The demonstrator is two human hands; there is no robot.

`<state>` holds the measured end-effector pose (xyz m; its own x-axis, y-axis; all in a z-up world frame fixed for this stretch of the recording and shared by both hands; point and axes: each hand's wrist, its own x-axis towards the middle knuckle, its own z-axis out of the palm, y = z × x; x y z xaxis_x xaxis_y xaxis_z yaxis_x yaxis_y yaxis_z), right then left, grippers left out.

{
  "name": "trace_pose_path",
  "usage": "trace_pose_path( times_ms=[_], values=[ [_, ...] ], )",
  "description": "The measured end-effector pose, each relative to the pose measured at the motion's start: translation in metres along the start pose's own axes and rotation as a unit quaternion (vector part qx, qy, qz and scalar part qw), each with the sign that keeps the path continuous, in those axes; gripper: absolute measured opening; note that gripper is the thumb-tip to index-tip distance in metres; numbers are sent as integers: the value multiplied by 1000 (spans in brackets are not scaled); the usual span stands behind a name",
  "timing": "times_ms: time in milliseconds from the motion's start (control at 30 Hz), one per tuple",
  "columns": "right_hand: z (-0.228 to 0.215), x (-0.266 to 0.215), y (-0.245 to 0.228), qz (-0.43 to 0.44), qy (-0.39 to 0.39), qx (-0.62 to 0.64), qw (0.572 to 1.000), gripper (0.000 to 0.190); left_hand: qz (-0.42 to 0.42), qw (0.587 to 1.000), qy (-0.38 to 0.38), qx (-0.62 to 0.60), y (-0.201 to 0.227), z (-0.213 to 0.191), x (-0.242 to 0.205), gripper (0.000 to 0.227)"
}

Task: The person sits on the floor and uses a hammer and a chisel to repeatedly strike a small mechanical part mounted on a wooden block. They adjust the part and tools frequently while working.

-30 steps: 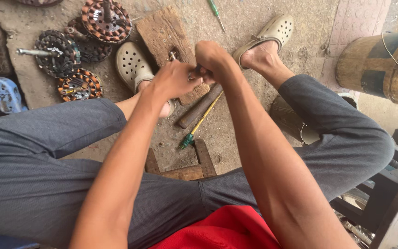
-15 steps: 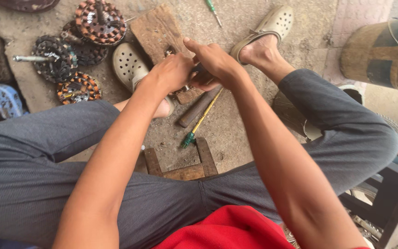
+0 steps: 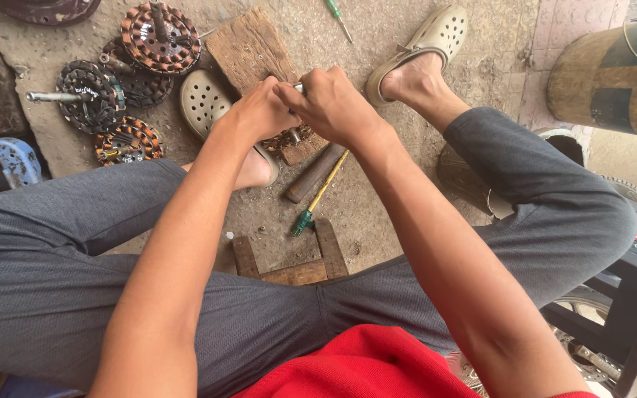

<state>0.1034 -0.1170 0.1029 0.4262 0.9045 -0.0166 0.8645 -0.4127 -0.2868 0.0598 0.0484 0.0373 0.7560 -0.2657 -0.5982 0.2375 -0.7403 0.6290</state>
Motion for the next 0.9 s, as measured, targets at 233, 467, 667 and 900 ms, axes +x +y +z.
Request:
trace_pose_path(
  times_ms=[233,467,667,900],
  values=[
    [-5,4,-6,-22,27,-55,998,27,118,980,157,42,-6,9,3,40],
    [-16,12,-18,127,-23,133,983,23,85,990,113,-1,-7,10,1,25],
    [2,-7,-22,280,-43,136,949,52,105,990,91,-19,-13,14,2,24],
    [86,-84,-18,630,163,533,541,61,-6,1000,14,-27,-1,-2,-17,37]
  ],
)
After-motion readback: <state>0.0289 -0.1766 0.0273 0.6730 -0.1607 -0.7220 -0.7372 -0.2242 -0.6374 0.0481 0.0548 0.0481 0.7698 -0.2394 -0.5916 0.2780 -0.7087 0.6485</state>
